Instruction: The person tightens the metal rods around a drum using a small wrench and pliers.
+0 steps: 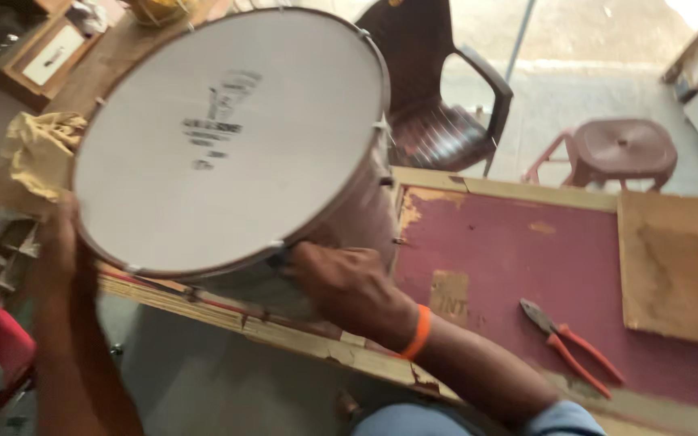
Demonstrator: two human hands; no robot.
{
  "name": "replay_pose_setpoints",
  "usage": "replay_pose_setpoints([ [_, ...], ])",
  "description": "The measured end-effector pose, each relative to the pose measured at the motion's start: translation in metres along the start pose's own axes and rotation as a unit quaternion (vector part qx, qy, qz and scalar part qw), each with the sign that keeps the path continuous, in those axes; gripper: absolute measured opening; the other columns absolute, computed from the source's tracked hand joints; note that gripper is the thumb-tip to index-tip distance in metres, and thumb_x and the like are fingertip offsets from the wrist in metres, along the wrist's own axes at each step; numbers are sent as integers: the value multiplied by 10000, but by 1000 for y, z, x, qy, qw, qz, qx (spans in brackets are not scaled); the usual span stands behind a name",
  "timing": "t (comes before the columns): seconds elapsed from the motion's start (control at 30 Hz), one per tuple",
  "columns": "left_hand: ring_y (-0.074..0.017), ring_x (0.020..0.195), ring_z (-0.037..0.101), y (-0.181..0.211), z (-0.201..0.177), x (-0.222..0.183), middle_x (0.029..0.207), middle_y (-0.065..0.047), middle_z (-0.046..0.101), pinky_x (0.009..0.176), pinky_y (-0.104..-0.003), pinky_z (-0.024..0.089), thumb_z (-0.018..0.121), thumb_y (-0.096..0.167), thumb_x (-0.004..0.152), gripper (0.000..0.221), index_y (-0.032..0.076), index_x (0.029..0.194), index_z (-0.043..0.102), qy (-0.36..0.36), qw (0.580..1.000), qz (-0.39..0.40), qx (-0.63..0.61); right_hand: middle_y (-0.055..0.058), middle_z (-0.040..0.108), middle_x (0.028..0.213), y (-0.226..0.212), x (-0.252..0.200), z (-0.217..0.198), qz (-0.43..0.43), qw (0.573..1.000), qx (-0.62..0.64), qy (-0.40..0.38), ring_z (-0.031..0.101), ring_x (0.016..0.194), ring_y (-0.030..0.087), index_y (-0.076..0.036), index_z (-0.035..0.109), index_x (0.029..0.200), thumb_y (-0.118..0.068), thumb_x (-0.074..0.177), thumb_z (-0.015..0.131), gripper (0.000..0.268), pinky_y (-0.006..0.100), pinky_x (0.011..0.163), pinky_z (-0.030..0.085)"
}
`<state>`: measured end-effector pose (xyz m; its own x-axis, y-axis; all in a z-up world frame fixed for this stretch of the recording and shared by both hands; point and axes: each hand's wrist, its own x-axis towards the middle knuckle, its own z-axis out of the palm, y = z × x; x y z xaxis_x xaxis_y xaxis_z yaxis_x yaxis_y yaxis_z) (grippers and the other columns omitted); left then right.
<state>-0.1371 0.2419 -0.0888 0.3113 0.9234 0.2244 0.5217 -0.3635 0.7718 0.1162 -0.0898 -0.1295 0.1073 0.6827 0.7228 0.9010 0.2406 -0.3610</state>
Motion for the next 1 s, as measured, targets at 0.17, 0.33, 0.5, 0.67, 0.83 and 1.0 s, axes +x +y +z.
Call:
replay_pose_setpoints([
  [0.17, -287, 1009, 643, 108, 20, -48, 1131, -194, 642, 909, -411, 509, 572, 204, 1054, 327, -30, 1279, 613, 120, 919, 336, 169, 64, 653, 829, 8, -21, -1, 36, 987, 155, -14, 678, 714, 229, -45, 579, 1102, -118, 891, 697, 252, 359, 576, 551],
  [0.33, -281, 923, 638, 231, 126, -156, 960, -102, 658, 845, -404, 509, 781, 146, 960, 173, 16, 1072, 755, -24, 876, 433, 214, 109, 642, 937, 70, -78, -20, 234, 828, 431, 271, 649, 784, 178, -33, 499, 1136, -138, 1152, 440, 121, 331, 733, 592],
  [0.5, -282, 938, 643, 280, 170, -151, 1007, -112, 638, 825, -392, 535, 803, 183, 955, 224, 1, 1071, 745, 19, 847, 467, 253, 127, 606, 1040, 85, -88, -29, 169, 807, 456, 335, 652, 900, 190, -37, 450, 1142, -153, 1171, 421, 123, 353, 844, 606],
  [0.67, -295, 817, 669, 284, 184, -142, 953, -115, 642, 695, -429, 538, 819, 202, 990, 211, 42, 918, 702, 13, 873, 417, 251, 147, 613, 1047, 86, -90, -27, 174, 813, 446, 330, 651, 909, 196, -27, 449, 1144, -155, 1175, 427, 134, 361, 881, 593],
  [0.83, -316, 709, 686, 288, 195, -139, 930, -127, 637, 600, -454, 535, 803, 185, 932, 234, 44, 889, 622, 32, 877, 398, 265, 147, 614, 1070, 87, -79, -13, 172, 803, 453, 348, 649, 910, 192, -31, 442, 1140, -131, 1167, 421, 106, 361, 877, 608],
  [1.0, -306, 675, 674, 289, 195, -139, 904, -123, 631, 577, -463, 525, 767, 125, 871, 180, 53, 849, 604, 27, 880, 387, 273, 146, 609, 1109, 88, -64, -1, 142, 813, 421, 377, 662, 912, 193, -39, 436, 1136, -78, 1158, 389, 65, 342, 874, 594],
])
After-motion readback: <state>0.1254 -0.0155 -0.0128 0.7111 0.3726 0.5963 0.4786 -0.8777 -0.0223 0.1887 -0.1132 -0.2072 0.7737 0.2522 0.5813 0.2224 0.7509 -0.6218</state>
